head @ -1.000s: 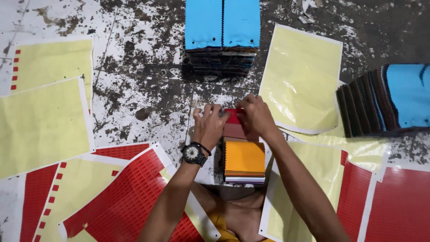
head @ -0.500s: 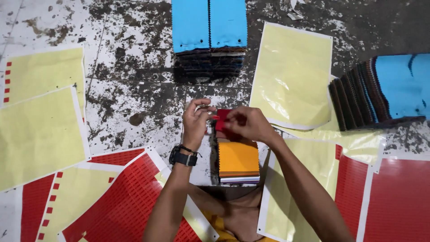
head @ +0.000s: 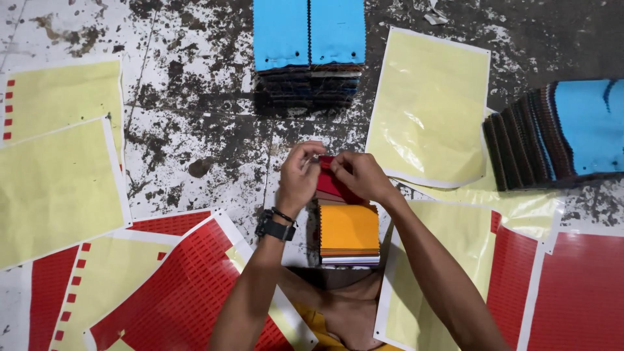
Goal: Peeling small red stickers from a sheet and applying them to the edges of fabric samples in a swatch book.
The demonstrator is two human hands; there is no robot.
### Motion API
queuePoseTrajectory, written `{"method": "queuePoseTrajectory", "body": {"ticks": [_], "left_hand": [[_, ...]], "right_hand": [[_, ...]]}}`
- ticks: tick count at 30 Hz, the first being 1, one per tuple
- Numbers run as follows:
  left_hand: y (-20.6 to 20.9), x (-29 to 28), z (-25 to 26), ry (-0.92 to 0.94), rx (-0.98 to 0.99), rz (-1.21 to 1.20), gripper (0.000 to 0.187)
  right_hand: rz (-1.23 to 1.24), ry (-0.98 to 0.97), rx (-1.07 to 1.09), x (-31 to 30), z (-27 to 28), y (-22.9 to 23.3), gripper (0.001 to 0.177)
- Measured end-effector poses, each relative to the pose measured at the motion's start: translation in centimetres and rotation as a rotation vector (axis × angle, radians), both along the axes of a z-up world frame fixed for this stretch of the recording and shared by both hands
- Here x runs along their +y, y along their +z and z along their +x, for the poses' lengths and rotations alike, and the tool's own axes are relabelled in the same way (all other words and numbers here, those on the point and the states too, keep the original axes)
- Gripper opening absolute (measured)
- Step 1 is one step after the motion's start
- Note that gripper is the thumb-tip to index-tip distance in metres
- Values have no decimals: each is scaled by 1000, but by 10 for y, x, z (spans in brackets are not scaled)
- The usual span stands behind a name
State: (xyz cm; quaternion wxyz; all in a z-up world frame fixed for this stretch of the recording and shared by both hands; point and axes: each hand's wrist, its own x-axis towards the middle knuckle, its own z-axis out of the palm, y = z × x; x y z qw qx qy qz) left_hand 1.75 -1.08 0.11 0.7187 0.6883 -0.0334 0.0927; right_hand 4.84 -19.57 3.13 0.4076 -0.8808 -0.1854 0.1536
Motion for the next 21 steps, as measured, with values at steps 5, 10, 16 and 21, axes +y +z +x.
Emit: {"method": "queuePoseTrajectory", "body": {"ticks": [5,10,16,21], "left_hand": [[4,12,-11,148,-32,468,32],[-23,17,-13,188,-78,725,24],[-53,13,2,119,-327,1248,24],[-46,12,-1,90,-342,1371,26]], "right_hand": [[-117,13,-49,3,11,-18,19],[-256,13,-82,5,15,-39,21],[-382,-37,-113,10,17,-69,19],[-455,-8,-348,8,14,-43,35]]}}
